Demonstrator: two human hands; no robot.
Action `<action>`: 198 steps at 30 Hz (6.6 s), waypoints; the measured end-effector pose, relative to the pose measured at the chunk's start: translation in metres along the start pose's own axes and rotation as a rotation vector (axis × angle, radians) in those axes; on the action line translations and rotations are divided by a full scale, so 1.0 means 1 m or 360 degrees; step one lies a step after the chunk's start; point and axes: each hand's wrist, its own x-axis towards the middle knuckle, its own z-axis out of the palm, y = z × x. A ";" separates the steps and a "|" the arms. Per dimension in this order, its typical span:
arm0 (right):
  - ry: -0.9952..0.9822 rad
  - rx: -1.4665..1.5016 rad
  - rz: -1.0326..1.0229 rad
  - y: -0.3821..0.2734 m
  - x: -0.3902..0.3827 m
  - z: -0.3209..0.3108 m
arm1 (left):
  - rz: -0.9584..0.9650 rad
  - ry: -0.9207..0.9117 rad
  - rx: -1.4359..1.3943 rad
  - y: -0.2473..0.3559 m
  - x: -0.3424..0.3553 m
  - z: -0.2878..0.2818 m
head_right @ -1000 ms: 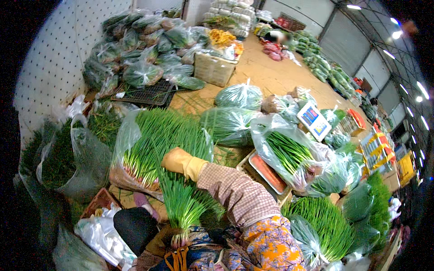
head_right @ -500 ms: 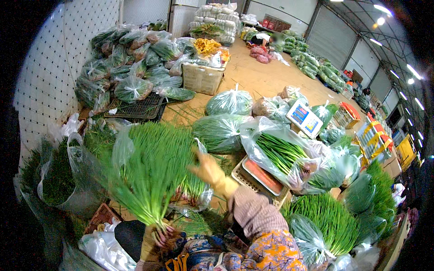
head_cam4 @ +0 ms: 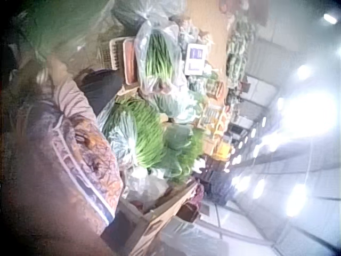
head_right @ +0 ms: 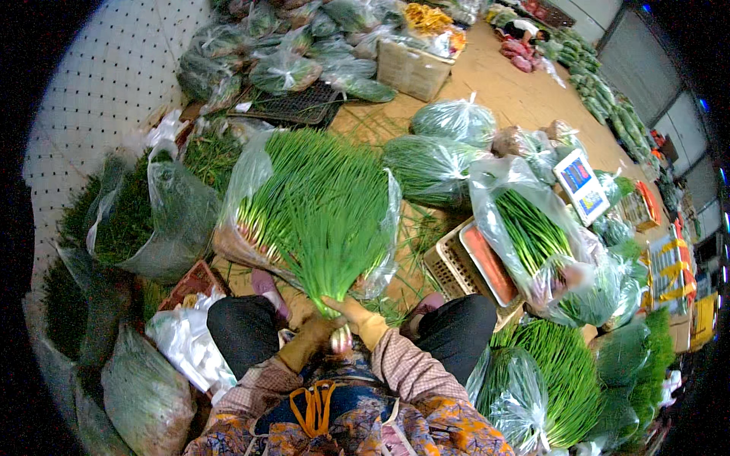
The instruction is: The person, wearing gloves, sorts bunches of green onions on a warehouse floor, placing them into plastic bags and then onto a scale to weigh them.
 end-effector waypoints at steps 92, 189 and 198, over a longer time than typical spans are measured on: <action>0.1705 -0.2559 -0.0089 -0.281 -0.267 -0.470 | 0.1741 -0.0856 0.2402 0.353 0.285 0.330; 0.2004 -0.1125 -0.0640 -0.160 -0.295 -0.264 | -0.0996 0.0316 0.1358 -0.112 0.246 -0.082; 0.2561 -0.1085 -0.0878 -0.147 -0.309 -0.282 | -0.0607 0.0245 0.1459 -0.126 0.236 -0.087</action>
